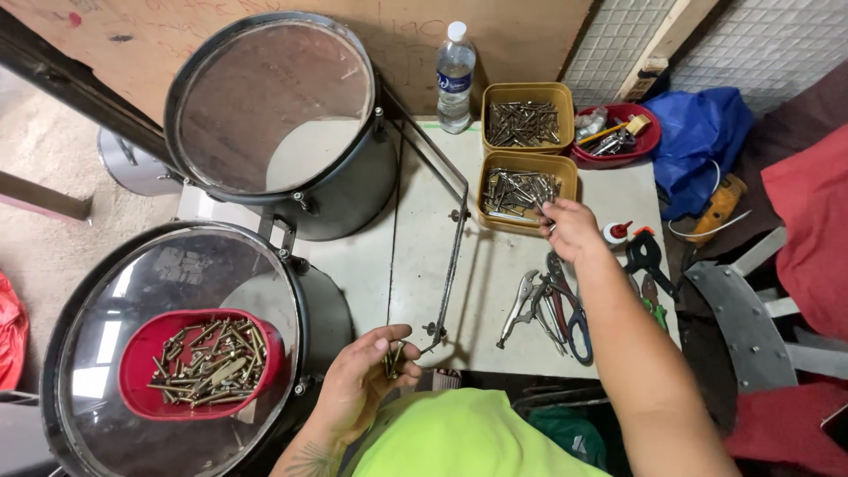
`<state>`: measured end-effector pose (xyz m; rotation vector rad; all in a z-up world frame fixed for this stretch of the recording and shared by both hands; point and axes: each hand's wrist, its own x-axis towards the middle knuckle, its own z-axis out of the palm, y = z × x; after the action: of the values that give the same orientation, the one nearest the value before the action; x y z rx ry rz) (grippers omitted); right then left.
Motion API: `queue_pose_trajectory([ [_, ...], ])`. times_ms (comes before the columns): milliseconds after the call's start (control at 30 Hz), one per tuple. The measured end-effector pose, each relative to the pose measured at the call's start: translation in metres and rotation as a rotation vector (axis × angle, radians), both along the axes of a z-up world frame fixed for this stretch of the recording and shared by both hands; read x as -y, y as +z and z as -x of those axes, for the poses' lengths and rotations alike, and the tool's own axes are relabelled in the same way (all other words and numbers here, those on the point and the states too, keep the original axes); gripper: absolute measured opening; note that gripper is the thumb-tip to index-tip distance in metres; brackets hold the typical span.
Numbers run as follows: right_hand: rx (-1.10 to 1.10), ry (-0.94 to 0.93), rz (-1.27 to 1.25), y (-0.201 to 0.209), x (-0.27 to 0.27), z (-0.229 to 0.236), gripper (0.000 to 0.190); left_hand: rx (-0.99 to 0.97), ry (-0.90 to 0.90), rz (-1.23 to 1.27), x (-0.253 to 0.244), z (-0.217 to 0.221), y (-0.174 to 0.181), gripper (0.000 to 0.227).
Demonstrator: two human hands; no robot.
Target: The person sorts brass-colored fasteners from a red plastic container onto a metal lid, then transfers them back into the container. They also briefly handle a metal rod and place it into a yellow bin.
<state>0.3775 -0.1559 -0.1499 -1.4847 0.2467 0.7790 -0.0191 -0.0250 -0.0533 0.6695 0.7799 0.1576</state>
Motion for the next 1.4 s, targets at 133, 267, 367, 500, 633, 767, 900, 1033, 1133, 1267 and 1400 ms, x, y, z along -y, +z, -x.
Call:
queue_pose_trajectory([
  [133,0.014,-0.014,0.08,0.002,-0.011,-0.017,0.018,-0.013,0.03,-0.003,0.0,0.01,-0.001,0.05],
  [267,0.106,0.069,0.152,-0.032,-0.016,-0.05,0.02,-0.02,0.061,-0.021,0.001,0.017,-0.002,0.051],
  [367,0.195,0.197,0.249,-0.036,-0.023,-0.062,0.03,-0.015,0.073,-0.013,0.001,0.017,-0.003,0.051],
  [500,0.199,0.371,0.578,0.011,-0.031,-0.041,0.035,0.001,0.059,-0.009,0.002,0.017,-0.006,0.049],
  [633,0.244,0.322,0.542,-0.017,-0.027,-0.058,0.057,-0.001,0.057,-0.008,0.001,0.016,-0.004,0.051],
  [767,0.305,0.346,0.563,-0.036,-0.023,-0.071,0.06,-0.013,0.058,-0.013,0.001,0.016,-0.003,0.049],
  [900,0.343,0.379,0.607,-0.039,-0.021,-0.075,0.058,-0.033,0.048,-0.009,0.002,0.015,-0.001,0.049],
  [1033,0.292,0.373,0.619,0.007,-0.023,-0.049,0.056,-0.037,0.037,-0.009,0.001,0.013,0.002,0.051],
  [1133,0.231,0.315,0.523,-0.001,-0.017,-0.051,0.05,-0.026,0.035,-0.005,0.001,0.013,0.002,0.049],
  [1267,-0.012,0.073,-0.128,0.01,-0.004,-0.032,0.039,-0.025,0.047,-0.012,0.0,0.013,-0.001,0.048],
  [1400,-0.086,0.016,-0.586,0.01,0.012,-0.005,0.049,-0.027,0.052,-0.001,-0.001,0.011,-0.003,0.049],
])
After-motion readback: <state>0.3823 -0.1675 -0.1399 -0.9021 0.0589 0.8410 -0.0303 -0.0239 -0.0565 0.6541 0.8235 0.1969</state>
